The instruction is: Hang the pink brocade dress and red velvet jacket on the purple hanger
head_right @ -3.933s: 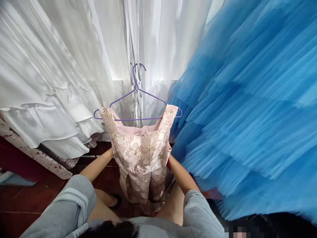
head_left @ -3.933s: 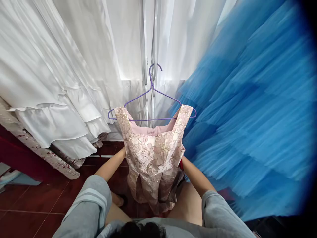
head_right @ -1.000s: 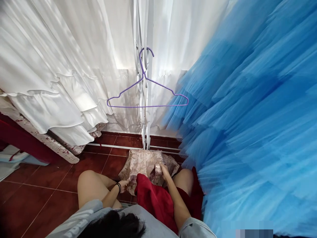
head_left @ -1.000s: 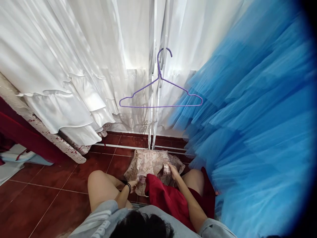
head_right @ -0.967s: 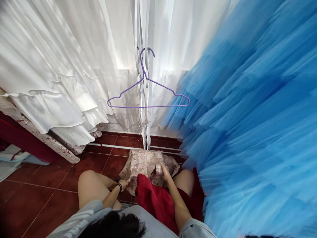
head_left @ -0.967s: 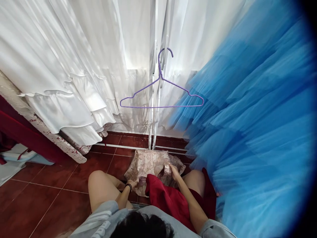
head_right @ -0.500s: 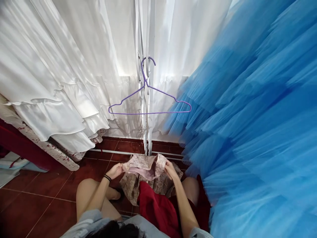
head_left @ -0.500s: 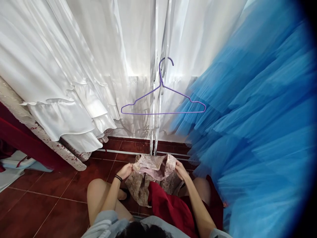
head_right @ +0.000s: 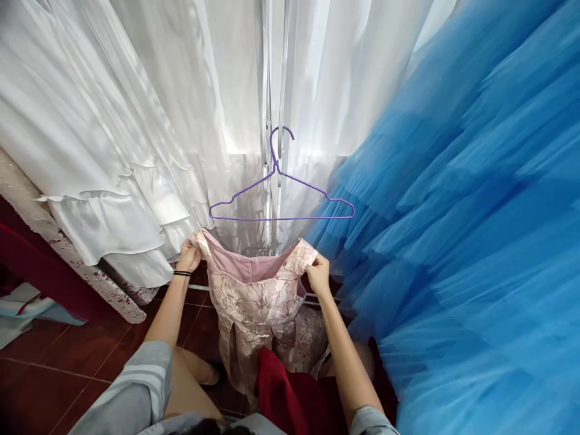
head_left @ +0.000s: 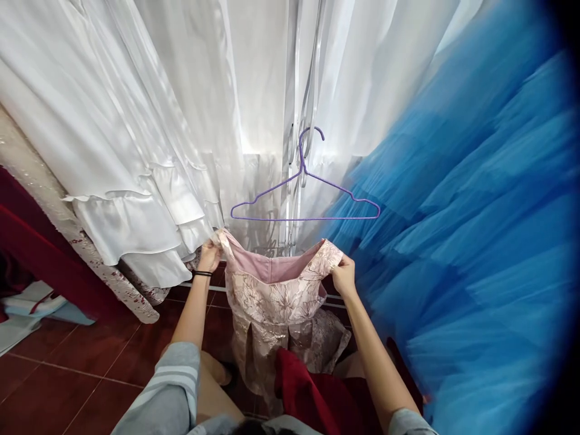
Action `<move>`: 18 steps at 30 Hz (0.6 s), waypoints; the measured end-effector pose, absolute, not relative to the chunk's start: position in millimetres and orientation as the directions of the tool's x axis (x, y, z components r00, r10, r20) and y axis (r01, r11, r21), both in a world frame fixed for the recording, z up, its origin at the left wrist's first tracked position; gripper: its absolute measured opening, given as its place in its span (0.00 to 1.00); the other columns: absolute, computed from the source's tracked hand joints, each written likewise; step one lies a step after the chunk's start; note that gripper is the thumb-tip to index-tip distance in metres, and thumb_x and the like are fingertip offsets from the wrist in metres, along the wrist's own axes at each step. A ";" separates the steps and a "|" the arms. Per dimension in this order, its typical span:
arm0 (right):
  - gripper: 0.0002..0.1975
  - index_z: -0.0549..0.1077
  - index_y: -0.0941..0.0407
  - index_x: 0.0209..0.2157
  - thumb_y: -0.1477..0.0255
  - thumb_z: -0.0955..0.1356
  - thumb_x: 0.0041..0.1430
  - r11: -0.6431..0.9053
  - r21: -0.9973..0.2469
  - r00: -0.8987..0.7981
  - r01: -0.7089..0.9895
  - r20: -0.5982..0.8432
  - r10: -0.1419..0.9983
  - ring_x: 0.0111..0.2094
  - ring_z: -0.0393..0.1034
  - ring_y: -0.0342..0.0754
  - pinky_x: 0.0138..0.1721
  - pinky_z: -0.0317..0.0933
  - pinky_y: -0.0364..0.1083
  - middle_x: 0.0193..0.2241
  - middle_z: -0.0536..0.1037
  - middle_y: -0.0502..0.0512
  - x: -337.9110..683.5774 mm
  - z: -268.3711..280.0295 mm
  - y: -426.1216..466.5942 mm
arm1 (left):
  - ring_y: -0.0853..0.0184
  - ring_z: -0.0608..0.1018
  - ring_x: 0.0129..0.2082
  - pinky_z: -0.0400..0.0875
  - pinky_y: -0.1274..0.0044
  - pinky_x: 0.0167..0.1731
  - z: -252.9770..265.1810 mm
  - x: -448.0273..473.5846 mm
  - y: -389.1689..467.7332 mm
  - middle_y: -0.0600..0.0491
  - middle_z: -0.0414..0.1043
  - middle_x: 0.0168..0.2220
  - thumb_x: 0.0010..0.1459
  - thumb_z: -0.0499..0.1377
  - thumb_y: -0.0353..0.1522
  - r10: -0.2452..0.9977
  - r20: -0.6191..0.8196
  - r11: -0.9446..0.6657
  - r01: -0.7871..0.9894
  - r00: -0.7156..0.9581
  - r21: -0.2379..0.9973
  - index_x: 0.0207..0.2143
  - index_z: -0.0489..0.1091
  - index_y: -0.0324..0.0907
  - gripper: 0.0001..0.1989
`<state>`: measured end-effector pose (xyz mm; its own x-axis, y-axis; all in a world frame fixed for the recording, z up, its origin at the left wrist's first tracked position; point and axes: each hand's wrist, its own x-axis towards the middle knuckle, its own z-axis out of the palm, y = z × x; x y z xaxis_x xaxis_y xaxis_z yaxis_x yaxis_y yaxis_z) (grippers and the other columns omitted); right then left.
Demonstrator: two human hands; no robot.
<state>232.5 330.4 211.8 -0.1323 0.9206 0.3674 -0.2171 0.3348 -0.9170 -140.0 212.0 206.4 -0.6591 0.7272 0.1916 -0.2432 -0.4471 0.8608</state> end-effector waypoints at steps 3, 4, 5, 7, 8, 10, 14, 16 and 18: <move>0.20 0.80 0.57 0.38 0.73 0.75 0.38 0.384 -0.878 -0.131 -0.285 0.433 0.892 0.43 0.76 0.55 0.47 0.70 0.52 0.40 0.83 0.57 228.9 224.9 336.0 | 0.68 0.80 0.31 0.74 0.79 0.33 246.7 -154.9 218.9 0.55 0.78 0.28 0.31 0.75 0.34 0.672 0.295 -0.505 -0.129 -0.680 0.853 0.31 0.76 0.42 0.21; 0.23 0.79 0.57 0.41 0.72 0.76 0.38 0.393 -0.866 -0.138 -0.309 0.449 0.883 0.46 0.76 0.55 0.49 0.69 0.52 0.42 0.82 0.58 228.2 227.4 338.2 | 0.67 0.80 0.32 0.74 0.78 0.35 260.8 -157.0 222.1 0.54 0.79 0.29 0.30 0.75 0.34 0.663 0.328 -0.515 -0.092 -0.673 0.852 0.32 0.77 0.41 0.22; 0.25 0.78 0.57 0.44 0.71 0.76 0.39 0.397 -0.858 -0.138 -0.327 0.459 0.878 0.47 0.75 0.56 0.51 0.69 0.52 0.44 0.82 0.59 228.2 229.1 340.4 | 0.66 0.80 0.34 0.74 0.77 0.37 274.3 -157.1 225.9 0.53 0.80 0.31 0.29 0.75 0.34 0.662 0.361 -0.522 -0.058 -0.657 0.851 0.34 0.77 0.41 0.24; 0.28 0.77 0.57 0.47 0.69 0.77 0.40 0.400 -0.852 -0.112 -0.339 0.458 0.882 0.49 0.75 0.55 0.52 0.68 0.52 0.46 0.81 0.60 231.2 230.7 344.6 | 0.64 0.80 0.38 0.74 0.77 0.39 298.0 -151.3 235.0 0.51 0.80 0.34 0.29 0.76 0.33 0.682 0.423 -0.524 0.005 -0.596 0.852 0.35 0.78 0.40 0.25; 0.29 0.76 0.57 0.48 0.68 0.77 0.41 0.399 -0.852 -0.087 -0.339 0.451 0.889 0.50 0.74 0.55 0.53 0.68 0.52 0.48 0.80 0.61 235.0 231.1 346.9 | 0.63 0.80 0.39 0.74 0.77 0.38 307.5 -145.7 239.7 0.50 0.80 0.34 0.28 0.76 0.34 0.694 0.454 -0.520 0.047 -0.559 0.853 0.34 0.78 0.39 0.25; 0.30 0.75 0.57 0.50 0.66 0.76 0.42 0.397 -0.854 -0.029 -0.335 0.431 0.902 0.51 0.74 0.54 0.53 0.68 0.51 0.51 0.78 0.61 247.8 232.0 353.3 | 0.62 0.80 0.37 0.74 0.77 0.35 321.1 -130.6 248.5 0.49 0.80 0.33 0.28 0.76 0.35 0.727 0.479 -0.491 0.114 -0.492 0.864 0.33 0.78 0.37 0.25; 0.29 0.76 0.57 0.47 0.67 0.77 0.39 0.404 -0.854 0.041 -0.327 0.415 0.909 0.51 0.74 0.54 0.55 0.67 0.52 0.51 0.78 0.61 286.8 240.3 375.8 | 0.69 0.76 0.26 0.69 0.81 0.24 332.0 -98.8 259.7 0.51 0.77 0.27 0.29 0.76 0.40 0.822 0.364 -0.374 0.066 -0.437 0.925 0.33 0.78 0.36 0.27; 0.27 0.76 0.57 0.44 0.67 0.77 0.38 0.424 -0.854 0.039 -0.303 0.433 0.900 0.51 0.74 0.54 0.56 0.66 0.53 0.49 0.79 0.60 304.8 249.8 391.1 | 0.74 0.69 0.19 0.62 0.83 0.18 334.6 -90.0 262.4 0.54 0.73 0.21 0.30 0.75 0.42 0.850 0.325 -0.343 0.033 -0.414 0.939 0.31 0.77 0.36 0.26; 0.27 0.76 0.56 0.42 0.65 0.78 0.37 0.458 -0.852 0.040 -0.253 0.463 0.885 0.49 0.75 0.54 0.55 0.66 0.54 0.46 0.80 0.60 317.0 263.0 406.9 | 0.79 0.61 0.14 0.53 0.84 0.14 338.5 -88.3 263.6 0.58 0.67 0.16 0.29 0.75 0.42 0.841 0.336 -0.350 0.047 -0.425 0.935 0.26 0.76 0.36 0.24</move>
<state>317.0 406.9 263.0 0.0404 0.8852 0.4635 -0.2535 0.4577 -0.8522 -88.3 263.6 338.5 -0.4245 0.8406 0.3364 0.0474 -0.3504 0.9354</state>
